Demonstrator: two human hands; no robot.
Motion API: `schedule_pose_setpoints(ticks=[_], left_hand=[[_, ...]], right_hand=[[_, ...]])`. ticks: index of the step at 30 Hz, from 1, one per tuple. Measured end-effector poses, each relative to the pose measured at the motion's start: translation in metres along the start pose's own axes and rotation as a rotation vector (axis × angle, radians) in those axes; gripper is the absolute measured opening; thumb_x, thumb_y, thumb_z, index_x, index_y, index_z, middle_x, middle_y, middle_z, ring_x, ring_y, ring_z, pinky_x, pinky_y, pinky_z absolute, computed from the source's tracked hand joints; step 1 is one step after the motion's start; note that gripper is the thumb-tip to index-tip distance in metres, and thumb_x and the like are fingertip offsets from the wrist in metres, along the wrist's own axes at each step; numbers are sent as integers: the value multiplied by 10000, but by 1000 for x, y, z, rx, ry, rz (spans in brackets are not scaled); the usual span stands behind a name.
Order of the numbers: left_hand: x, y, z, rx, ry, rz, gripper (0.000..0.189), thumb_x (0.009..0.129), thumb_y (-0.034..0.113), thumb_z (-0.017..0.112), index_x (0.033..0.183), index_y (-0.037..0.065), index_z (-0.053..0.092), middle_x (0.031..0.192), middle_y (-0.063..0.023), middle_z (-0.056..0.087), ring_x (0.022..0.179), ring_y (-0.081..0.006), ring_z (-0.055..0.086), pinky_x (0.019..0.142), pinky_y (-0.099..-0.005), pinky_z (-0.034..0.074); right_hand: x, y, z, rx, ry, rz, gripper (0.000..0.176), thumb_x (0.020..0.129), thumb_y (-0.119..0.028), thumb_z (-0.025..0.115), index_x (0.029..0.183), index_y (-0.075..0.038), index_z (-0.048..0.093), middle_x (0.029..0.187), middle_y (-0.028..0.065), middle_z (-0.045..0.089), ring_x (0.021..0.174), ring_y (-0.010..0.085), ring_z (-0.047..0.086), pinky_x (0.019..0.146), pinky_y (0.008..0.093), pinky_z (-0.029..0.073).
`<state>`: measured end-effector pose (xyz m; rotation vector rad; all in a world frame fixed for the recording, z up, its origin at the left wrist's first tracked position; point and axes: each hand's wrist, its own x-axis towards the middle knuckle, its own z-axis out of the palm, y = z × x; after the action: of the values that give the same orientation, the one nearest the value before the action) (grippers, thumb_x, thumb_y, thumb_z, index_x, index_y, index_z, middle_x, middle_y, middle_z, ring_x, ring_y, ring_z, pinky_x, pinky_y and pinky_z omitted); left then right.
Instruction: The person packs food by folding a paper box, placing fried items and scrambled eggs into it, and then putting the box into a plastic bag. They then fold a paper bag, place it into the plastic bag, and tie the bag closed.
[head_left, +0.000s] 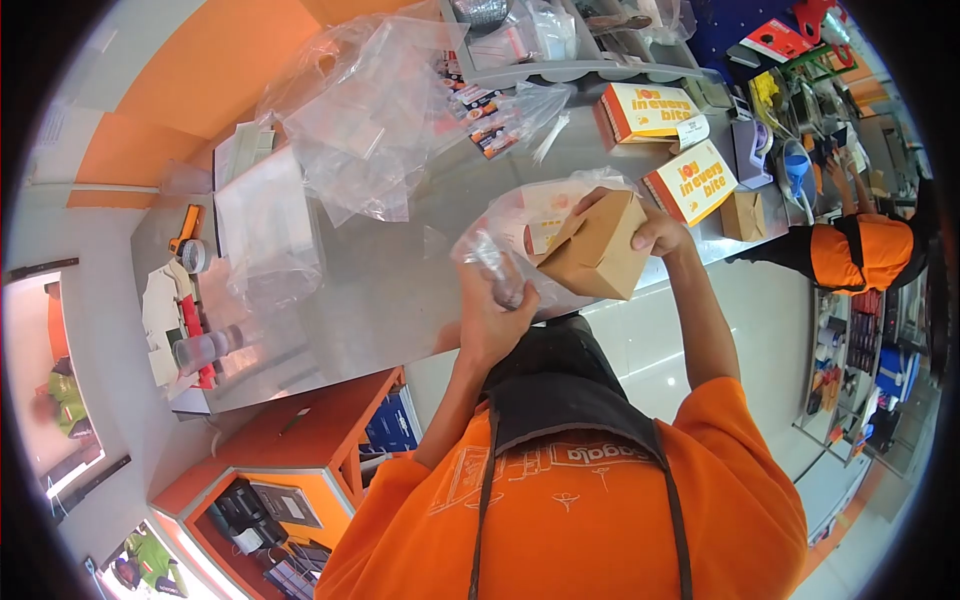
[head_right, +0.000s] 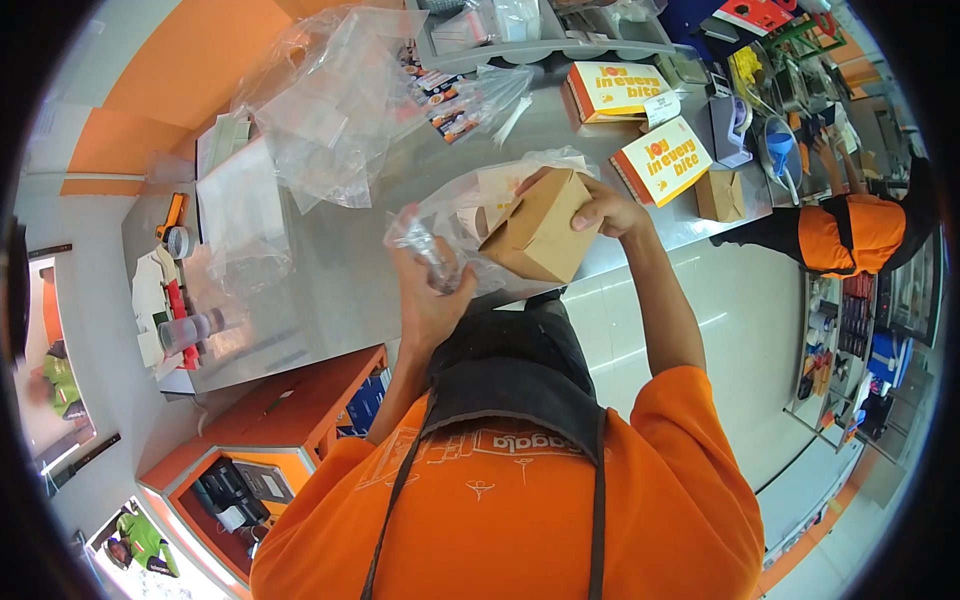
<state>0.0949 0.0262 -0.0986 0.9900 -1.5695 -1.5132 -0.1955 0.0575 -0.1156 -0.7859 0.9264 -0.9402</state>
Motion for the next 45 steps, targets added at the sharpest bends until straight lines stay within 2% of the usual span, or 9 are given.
schedule_pose_setpoints(ticks=[8, 12, 19, 24, 26, 31, 35, 39, 45], left_hand=[[-17, -1, 26, 265, -301, 316, 805, 770, -6, 685, 1507, 66, 370, 1039, -196, 629, 937, -351, 624, 993, -395, 445], [-8, 10, 33, 327, -552, 334, 821, 783, 20, 674, 1534, 81, 348, 957, -179, 654, 919, -331, 628, 1014, -397, 417], [8, 9, 67, 246, -446, 445, 670, 808, 55, 709, 1425, 26, 449, 792, -150, 630, 762, -315, 626, 909, -426, 451], [20, 22, 61, 307, -78, 401, 475, 835, 145, 777, 1225, -11, 555, 911, -163, 621, 702, -332, 619, 725, -441, 494], [24, 26, 43, 349, -30, 363, 420, 838, 178, 796, 1159, -12, 602, 940, -146, 642, 773, -323, 653, 747, -417, 518], [30, 41, 24, 395, -41, 292, 336, 818, 116, 781, 1080, -11, 613, 1001, -196, 621, 920, -371, 632, 783, -406, 503], [45, 16, 69, 637, -83, 404, 420, 799, 124, 761, 1185, 21, 629, 1121, -187, 606, 1067, -385, 559, 889, -444, 454], [64, -9, 133, 940, -21, 301, 524, 783, 218, 769, 1265, 67, 630, 1252, -140, 554, 1226, -333, 439, 1019, -491, 351], [67, -30, 142, 1041, 121, 218, 565, 739, 289, 790, 1256, 108, 650, 1328, -116, 488, 1271, -364, 369, 1014, -537, 321]], right_hand=[[2, -4, 29, -344, 250, -117, 707, 693, -102, 848, 1327, -114, 534, 1320, 63, 553, 1270, 215, 512, 1083, 365, 417], [-4, 15, 13, -745, 380, -196, 773, 645, -8, 861, 1298, -106, 458, 1387, 76, 470, 1322, 258, 467, 1129, 393, 394], [1, 24, 4, -981, 488, -109, 796, 697, -89, 812, 1376, -83, 397, 1466, 210, 479, 1339, 437, 469, 1112, 441, 386], [-45, -27, 26, -1184, 354, -223, 616, 750, -51, 807, 1308, -12, 548, 1458, 207, 503, 1362, 359, 480, 1127, 427, 404], [-105, -33, 11, -521, 431, -178, 526, 780, -64, 808, 1259, -11, 596, 1436, 216, 523, 1354, 351, 493, 1114, 455, 413], [-188, 13, -97, -1309, 1367, 7, 945, 724, -303, 887, 1502, -103, 387, 1506, 268, 406, 1417, 427, 376, 1126, 508, 362], [-203, 74, -189, -1474, 1381, 137, 1192, 642, -522, 881, 1593, -267, 209, 1386, 354, 417, 1310, 488, 430, 1053, 612, 365], [-199, 71, -207, -1403, 1427, 385, 1019, 725, -407, 813, 1571, -276, 258, 1316, 337, 476, 1246, 484, 472, 985, 573, 442], [-233, 67, -171, -1115, 1458, 21, 860, 738, -260, 776, 1502, -179, 389, 1237, 263, 562, 1121, 433, 561, 968, 528, 472]])
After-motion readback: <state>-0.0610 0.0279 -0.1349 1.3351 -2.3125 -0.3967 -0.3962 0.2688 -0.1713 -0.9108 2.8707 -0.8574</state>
